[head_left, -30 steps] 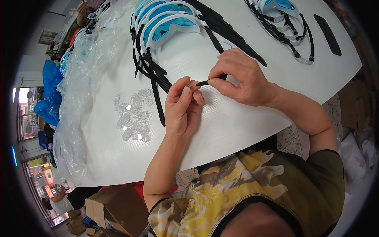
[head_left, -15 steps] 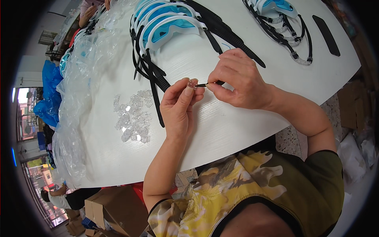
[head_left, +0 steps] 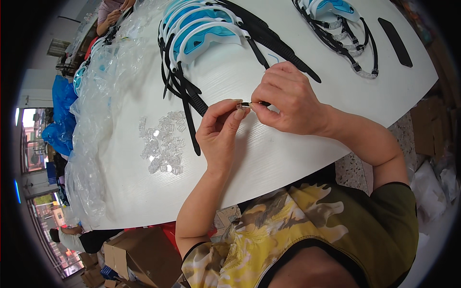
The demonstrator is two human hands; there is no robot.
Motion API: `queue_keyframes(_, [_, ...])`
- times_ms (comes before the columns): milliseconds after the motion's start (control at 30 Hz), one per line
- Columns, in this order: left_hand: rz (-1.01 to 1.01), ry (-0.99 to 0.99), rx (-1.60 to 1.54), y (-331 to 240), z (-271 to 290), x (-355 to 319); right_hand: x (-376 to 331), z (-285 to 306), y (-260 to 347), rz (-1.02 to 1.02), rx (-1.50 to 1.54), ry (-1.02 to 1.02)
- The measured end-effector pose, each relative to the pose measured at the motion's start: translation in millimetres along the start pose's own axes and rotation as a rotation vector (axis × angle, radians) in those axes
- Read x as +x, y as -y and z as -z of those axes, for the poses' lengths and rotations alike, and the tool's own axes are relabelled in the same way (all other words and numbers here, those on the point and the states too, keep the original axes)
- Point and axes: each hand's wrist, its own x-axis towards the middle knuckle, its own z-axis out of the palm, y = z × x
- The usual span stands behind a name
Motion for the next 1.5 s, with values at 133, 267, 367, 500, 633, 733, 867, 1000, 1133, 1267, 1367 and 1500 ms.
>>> queue_keyframes(133, [-0.045, 0.045, 0.007, 5.1, 1.6, 1.3, -0.1, -1.8, 1.0, -0.010, -0.014, 0.016])
queue_keyframes(267, [0.036, 0.050, -0.042, 4.8, 5.8, 2.9, 0.1, -2.7, -4.9, -0.027, 0.144, 0.049])
queue_keyframes(367, [0.126, 0.066, -0.138, 5.3, 5.4, 2.6, -0.4, -0.3, -7.7, -0.067, 0.247, 0.115])
queue_keyframes(500, [0.293, -0.031, -0.209, -4.0, 3.3, 1.3, -0.5, -6.7, -9.7, -0.088, 0.279, 0.149])
queue_keyframes(633, [0.276, -0.166, -0.307, 0.9, -3.2, -4.3, 2.5, -10.9, 1.2, -0.054, 0.360, 0.159])
queue_keyframes(733, [0.254, -0.131, -0.277, 3.6, -4.3, -6.8, 2.4, -8.9, 3.9, 0.061, 0.251, 0.156])
queue_keyframes(867, [0.202, -0.097, -0.144, 1.3, -2.7, -7.8, 2.0, -9.1, 0.3, 0.119, 0.079, 0.236])
queue_keyframes(1000, [0.098, -0.049, 0.006, 3.6, 1.3, -4.3, 5.9, -7.7, -2.1, 0.194, 0.057, 0.236])
queue_keyframes(1133, [0.312, 0.157, -0.511, 1.9, 9.8, 1.9, 9.9, -2.0, -5.7, 0.208, 0.229, 0.240])
queue_keyframes(1267, [0.377, 0.367, -0.786, -1.4, 14.2, 4.0, 7.8, 5.5, -5.5, 0.115, 0.393, 0.276])
queue_keyframes(1367, [0.381, 0.253, -0.533, -14.0, 20.9, 5.6, 6.8, 2.0, -6.9, 0.060, 0.386, 0.300])
queue_keyframes(1500, [-0.126, 0.013, 0.580, -51.0, 77.3, 27.6, 4.0, 0.7, -9.8, -0.087, 0.384, 0.336])
